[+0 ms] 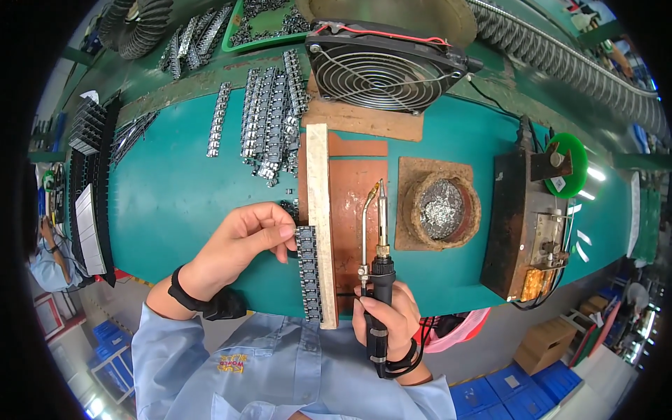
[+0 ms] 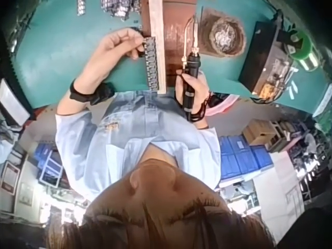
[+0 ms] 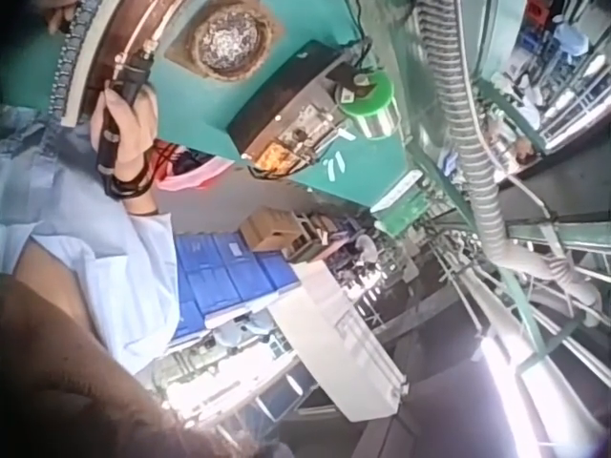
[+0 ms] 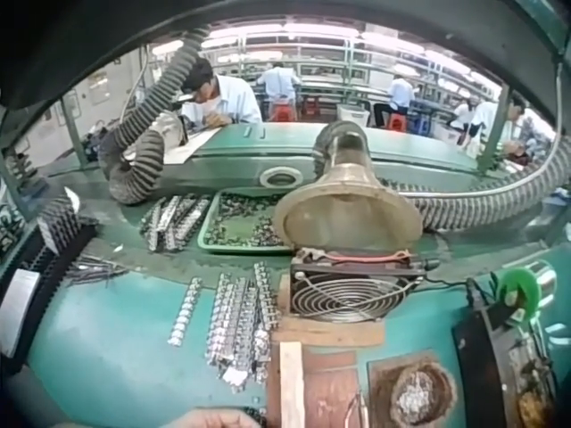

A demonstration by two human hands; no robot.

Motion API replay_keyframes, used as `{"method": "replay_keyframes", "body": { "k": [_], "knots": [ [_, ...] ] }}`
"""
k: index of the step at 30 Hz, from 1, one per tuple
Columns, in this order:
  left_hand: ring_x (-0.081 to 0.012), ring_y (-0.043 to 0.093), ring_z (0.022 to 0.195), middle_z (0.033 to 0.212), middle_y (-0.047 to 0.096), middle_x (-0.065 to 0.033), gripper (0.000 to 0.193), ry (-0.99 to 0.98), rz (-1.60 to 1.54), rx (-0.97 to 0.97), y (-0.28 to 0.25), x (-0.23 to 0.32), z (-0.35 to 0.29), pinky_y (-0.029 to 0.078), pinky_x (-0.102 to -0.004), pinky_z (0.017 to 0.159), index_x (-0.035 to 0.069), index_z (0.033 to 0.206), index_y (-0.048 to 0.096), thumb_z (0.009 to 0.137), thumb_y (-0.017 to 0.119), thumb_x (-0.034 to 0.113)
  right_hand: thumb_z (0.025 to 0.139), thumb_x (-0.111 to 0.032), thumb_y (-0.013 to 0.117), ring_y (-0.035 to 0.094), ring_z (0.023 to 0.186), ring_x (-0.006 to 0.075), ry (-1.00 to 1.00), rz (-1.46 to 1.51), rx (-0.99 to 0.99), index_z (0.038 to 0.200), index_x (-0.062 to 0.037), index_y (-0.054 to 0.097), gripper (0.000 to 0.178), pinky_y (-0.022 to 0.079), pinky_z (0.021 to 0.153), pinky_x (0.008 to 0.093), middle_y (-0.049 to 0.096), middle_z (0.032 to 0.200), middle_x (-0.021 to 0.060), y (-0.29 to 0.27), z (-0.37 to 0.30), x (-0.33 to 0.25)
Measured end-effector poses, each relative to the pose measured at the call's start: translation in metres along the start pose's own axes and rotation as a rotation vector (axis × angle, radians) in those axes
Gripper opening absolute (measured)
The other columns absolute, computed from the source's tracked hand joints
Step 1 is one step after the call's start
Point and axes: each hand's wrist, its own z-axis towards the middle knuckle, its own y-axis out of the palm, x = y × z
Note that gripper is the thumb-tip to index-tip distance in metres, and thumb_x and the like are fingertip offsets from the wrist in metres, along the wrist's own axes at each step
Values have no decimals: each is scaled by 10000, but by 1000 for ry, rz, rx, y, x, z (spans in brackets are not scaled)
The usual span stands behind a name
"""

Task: The person picks up small metal components and places them onto a circuit board before using a soldering iron to secure them. This process is repeated for several components along the board.

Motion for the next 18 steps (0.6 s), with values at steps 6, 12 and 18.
{"method": "replay_keyframes", "body": {
  "k": [6, 12, 18],
  "knots": [
    [-62, 513, 676, 807, 580, -17, 126, 12, 19, -24, -2, -1, 0, 426, -189, 636, 18, 901, 548, 879, 512, 136, 650, 52, 643, 600, 670, 256, -1, -13, 11, 960, -75, 489, 368, 486, 623, 337, 616, 777, 101, 1, -2, 1],
    [-70, 521, 689, 813, 575, -21, 135, 23, 17, -45, -4, -3, 0, 424, -193, 655, 17, 907, 542, 882, 509, 146, 677, 55, 613, 596, 688, 258, 1, -17, -32, 973, -67, 462, 354, 483, 639, 342, 601, 785, 136, -2, -1, 0],
    [-87, 537, 688, 794, 566, -26, 148, 10, 3, -43, -4, -2, 0, 423, -198, 652, 14, 892, 535, 874, 521, 160, 731, 64, 548, 591, 728, 261, 13, -23, -103, 1002, -51, 411, 325, 478, 677, 353, 573, 820, 206, -4, -1, -3]
  ]
}}
